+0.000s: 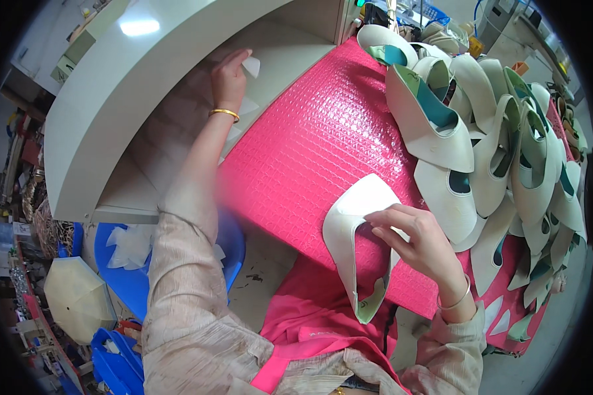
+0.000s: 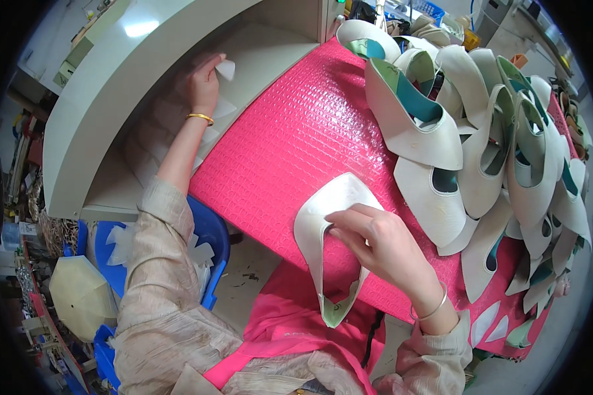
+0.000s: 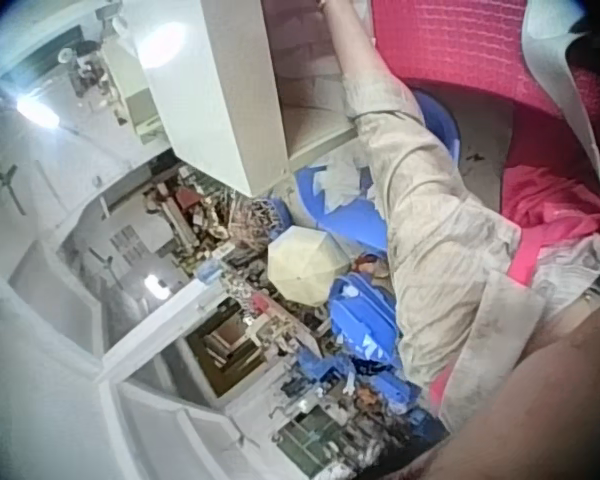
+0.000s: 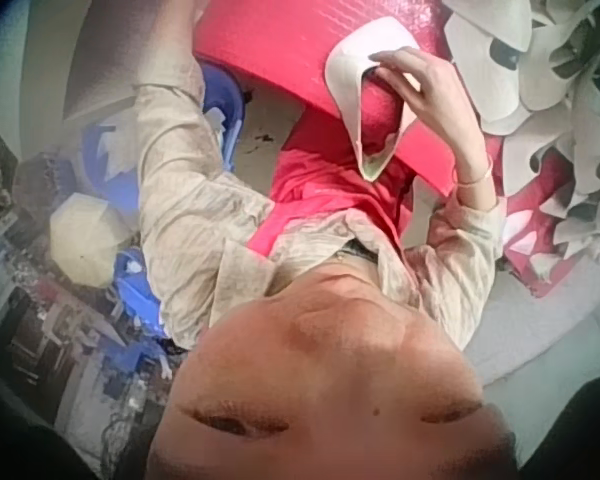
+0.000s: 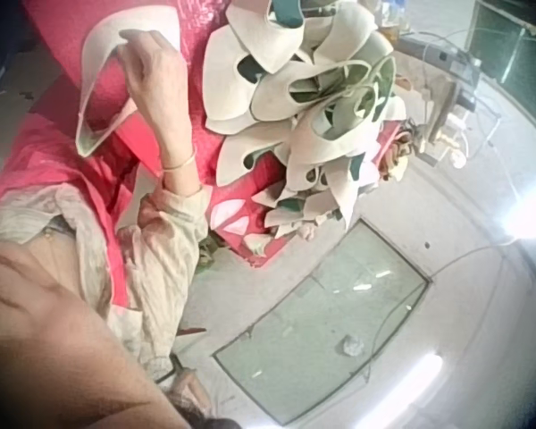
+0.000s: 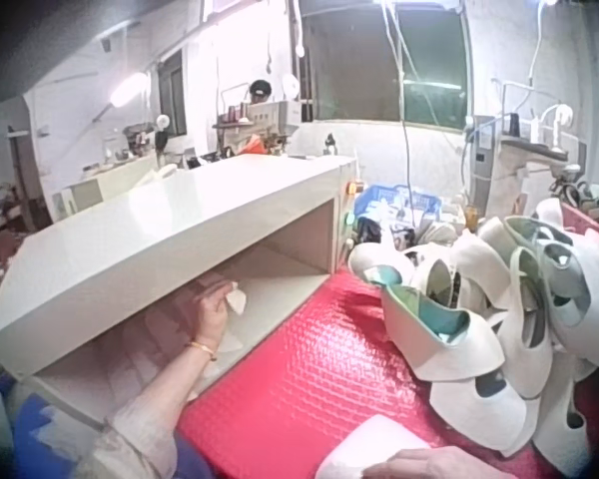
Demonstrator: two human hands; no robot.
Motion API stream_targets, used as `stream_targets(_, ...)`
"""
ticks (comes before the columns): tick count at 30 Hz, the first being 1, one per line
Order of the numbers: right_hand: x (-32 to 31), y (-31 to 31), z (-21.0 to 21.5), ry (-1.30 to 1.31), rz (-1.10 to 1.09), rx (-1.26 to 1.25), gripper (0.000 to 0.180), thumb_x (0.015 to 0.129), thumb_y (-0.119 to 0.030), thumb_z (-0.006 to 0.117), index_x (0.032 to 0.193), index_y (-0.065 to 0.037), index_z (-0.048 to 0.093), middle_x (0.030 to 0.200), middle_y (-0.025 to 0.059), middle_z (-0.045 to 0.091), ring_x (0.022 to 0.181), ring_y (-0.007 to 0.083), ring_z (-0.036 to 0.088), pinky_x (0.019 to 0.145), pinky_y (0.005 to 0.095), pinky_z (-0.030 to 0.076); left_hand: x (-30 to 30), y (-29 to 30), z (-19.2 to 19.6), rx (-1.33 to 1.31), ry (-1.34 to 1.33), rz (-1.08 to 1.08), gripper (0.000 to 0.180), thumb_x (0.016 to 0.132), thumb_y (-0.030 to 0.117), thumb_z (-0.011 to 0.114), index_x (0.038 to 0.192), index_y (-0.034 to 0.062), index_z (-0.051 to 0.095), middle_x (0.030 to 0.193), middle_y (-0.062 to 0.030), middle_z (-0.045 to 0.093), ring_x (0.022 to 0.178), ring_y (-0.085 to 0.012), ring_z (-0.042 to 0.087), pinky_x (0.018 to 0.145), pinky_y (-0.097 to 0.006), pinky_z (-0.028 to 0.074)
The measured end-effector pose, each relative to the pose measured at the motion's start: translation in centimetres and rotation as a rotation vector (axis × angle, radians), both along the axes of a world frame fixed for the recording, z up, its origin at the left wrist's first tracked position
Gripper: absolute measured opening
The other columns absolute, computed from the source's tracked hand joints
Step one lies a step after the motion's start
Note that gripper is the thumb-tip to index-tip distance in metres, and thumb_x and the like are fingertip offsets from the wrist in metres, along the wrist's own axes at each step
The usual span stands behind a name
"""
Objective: The person assembles shoe components by hand on a pink work surface. They pick up white shoe uppers and green insoles, align and press the parts together, and place the assembled units into a white bin. The process is repeated for multiple pairs.
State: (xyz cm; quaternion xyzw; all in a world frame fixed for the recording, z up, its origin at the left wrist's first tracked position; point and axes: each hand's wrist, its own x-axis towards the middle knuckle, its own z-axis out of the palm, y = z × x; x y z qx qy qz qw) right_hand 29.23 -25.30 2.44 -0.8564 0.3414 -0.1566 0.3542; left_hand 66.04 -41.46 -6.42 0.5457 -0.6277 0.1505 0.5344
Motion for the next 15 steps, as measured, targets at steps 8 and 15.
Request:
stream_targets(8,2.1,-3.8,-0.2,-0.476,-0.246,0.280,0.051,0.079,-0.010,0.064,0.125,-0.006,0.043,0.108,0.0102,0.054,0.088,0.0143,0.056,0.077,0.0269,0.047,-10.3,2.9,14.1,0.378,0.387,-0.469,0.018,0.082,0.009,0.056,0.094,-0.0007,0.064,0.082,-0.0081,0.065,0.069,-0.0148,0.063,0.067,-0.024,0.051)
stream_targets(15,3.3,-5.2,1.4,-0.767,-0.150,0.072,0.066,0.073,-0.015,0.071,0.128,0.000,0.037,0.120,0.0135,0.049,0.103,0.0179,0.053,0.088,0.0299,0.042,-14.0,10.0,20.2,0.742,0.703,-0.906,0.017,0.084,0.011,0.056,0.092,-0.0025,0.062,0.081,-0.0070,0.064,0.068,-0.0132,0.062,0.066,-0.025,0.051)
